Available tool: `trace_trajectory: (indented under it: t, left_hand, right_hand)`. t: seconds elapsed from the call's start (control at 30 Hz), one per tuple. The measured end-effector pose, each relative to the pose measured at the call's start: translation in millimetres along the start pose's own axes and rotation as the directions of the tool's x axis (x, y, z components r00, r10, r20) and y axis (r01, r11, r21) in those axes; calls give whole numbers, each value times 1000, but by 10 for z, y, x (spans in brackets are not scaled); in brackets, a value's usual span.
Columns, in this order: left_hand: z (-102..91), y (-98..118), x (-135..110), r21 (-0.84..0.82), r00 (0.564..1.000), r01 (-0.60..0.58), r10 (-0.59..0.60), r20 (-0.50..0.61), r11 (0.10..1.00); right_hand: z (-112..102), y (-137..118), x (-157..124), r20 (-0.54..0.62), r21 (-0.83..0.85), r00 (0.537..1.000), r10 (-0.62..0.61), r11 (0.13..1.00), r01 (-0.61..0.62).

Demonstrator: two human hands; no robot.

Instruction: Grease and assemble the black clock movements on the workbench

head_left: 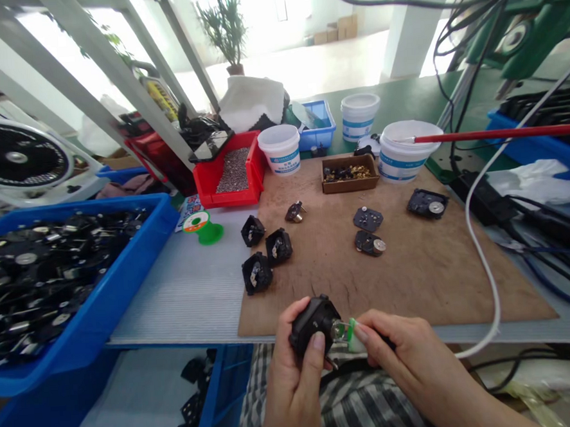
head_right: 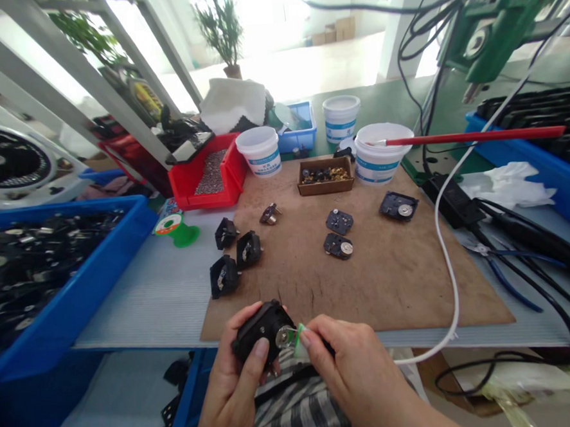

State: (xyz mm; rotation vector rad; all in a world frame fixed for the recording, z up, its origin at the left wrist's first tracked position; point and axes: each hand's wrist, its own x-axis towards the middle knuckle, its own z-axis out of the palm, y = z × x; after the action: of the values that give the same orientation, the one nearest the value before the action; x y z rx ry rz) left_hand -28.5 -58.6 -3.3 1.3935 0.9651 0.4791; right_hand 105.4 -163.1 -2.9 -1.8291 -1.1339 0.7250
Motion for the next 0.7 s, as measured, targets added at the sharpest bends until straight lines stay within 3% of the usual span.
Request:
trace_trajectory:
  t: [0.3, 0.4, 0.5, 0.7]
  left_hand:
    - [40, 91, -20, -39, 999, -18, 17, -43, 999]
    - [17, 40, 17, -153, 1000, 19, -17, 17, 988]
    - [-13, -18, 77, -269, 993, 90, -66, 96, 959]
    - [-33, -44, 134, -316, 983, 147, -103, 152, 937]
  right_hand:
    - [16, 20, 9, 12, -9, 1000, 18, 1000, -18]
    - [-32, 12, 2, 26, 83, 999, -30, 996, 28]
    - [-87, 20, -14, -51, 137, 991, -126, 982, 132]
    - [-30, 118, -37, -108, -217, 916, -387, 908, 358]
